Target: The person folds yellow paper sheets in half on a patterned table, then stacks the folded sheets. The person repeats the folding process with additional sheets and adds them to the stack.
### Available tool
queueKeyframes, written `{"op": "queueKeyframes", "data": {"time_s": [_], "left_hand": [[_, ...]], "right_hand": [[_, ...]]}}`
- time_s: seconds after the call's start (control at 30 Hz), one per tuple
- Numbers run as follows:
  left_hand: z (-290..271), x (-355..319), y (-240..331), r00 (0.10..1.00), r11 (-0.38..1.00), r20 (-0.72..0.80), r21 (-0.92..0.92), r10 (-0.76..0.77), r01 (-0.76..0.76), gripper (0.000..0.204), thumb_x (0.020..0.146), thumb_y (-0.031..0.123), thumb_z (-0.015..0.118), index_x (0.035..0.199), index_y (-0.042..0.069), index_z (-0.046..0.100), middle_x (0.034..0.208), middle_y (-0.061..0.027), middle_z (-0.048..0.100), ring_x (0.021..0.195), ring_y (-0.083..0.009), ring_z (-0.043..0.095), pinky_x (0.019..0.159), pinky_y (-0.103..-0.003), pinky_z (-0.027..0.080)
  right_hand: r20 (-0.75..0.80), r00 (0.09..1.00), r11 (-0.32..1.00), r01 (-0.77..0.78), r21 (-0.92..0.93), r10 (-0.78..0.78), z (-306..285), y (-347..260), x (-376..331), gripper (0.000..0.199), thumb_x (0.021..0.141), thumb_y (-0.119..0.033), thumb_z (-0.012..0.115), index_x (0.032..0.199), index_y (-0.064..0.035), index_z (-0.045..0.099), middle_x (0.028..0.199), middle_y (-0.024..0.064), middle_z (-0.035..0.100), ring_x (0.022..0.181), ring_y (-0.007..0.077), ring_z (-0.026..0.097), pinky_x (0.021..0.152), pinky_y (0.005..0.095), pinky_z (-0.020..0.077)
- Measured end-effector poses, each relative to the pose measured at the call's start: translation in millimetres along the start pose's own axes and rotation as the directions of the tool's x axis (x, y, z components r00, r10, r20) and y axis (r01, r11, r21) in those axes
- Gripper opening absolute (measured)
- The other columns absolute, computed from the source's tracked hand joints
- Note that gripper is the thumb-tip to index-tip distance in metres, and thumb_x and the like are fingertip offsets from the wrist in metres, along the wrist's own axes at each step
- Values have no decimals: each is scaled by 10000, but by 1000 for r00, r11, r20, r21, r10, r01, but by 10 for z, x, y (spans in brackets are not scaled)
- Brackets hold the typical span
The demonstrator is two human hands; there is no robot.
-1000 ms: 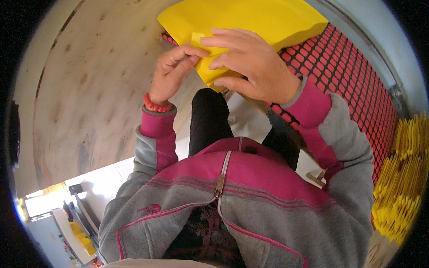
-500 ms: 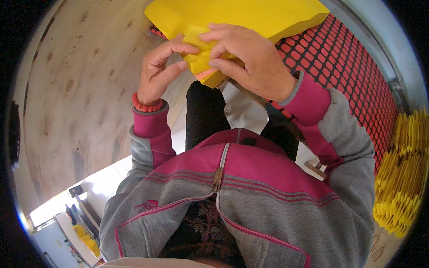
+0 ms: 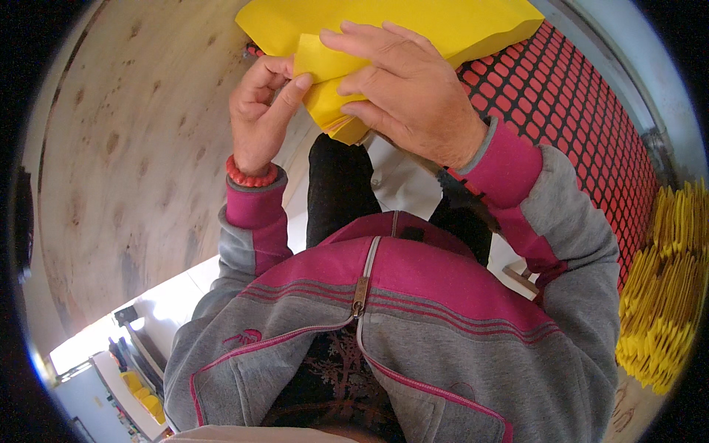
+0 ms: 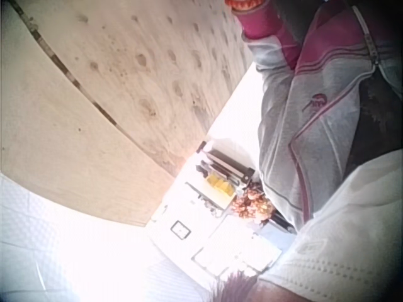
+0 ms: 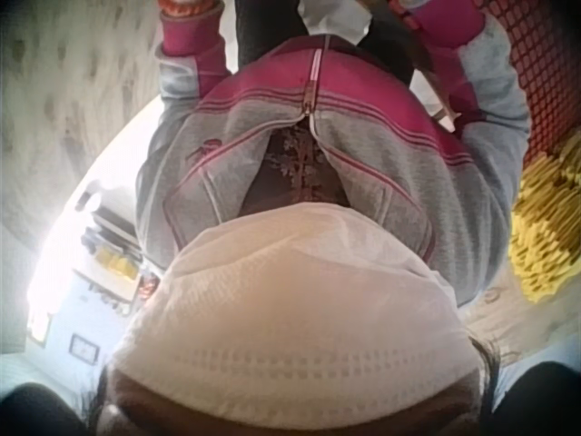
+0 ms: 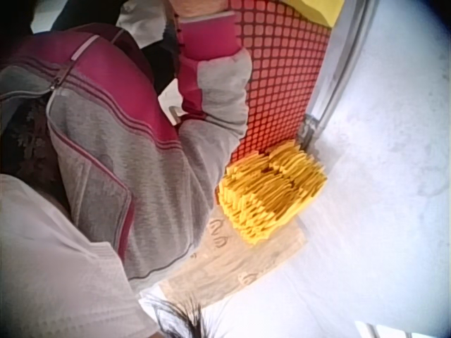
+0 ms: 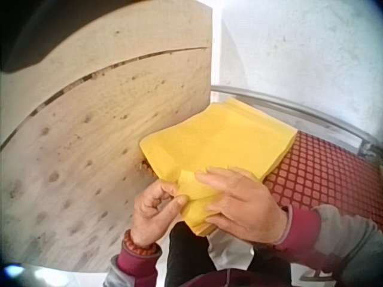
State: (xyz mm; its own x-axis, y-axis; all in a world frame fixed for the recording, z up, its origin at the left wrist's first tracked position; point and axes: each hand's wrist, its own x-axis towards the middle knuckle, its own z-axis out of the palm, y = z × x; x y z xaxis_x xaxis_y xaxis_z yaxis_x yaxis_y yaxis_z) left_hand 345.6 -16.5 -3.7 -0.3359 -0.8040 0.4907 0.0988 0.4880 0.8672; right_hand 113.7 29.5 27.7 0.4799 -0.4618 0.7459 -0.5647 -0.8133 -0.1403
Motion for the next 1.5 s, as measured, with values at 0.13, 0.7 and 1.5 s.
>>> {"op": "queueKeyframes", "data": {"time_s": [0.13,0.7,1.5], "left_hand": [[44,-16,0,998,995,-68,-98,-17,10,110,983,1,662,1049,21,577,959,-19,688,846,-56,618,728,-194,490],[-92,-30,-16,981,982,123,100,148,-161,121,920,-37,689,1029,14,703,956,14,680,921,-99,616,968,-282,466],[-164,-21,-3,965,978,192,68,181,-197,202,883,-45,656,1041,53,735,951,-21,701,759,-86,619,853,-277,505]], "right_hand": [[37,999,999,10,-33,-9,10,-21,-12,146,832,-72,764,922,-76,649,1387,134,648,1319,374,578,1099,467,435],[-28,991,986,-127,109,131,73,-10,-59,160,845,-18,769,945,-51,648,1293,146,693,1304,353,603,1039,396,493],[-21,999,998,-48,47,49,38,-1,-52,173,846,-76,776,931,-84,626,1354,124,669,1352,360,559,1128,482,414]]}}
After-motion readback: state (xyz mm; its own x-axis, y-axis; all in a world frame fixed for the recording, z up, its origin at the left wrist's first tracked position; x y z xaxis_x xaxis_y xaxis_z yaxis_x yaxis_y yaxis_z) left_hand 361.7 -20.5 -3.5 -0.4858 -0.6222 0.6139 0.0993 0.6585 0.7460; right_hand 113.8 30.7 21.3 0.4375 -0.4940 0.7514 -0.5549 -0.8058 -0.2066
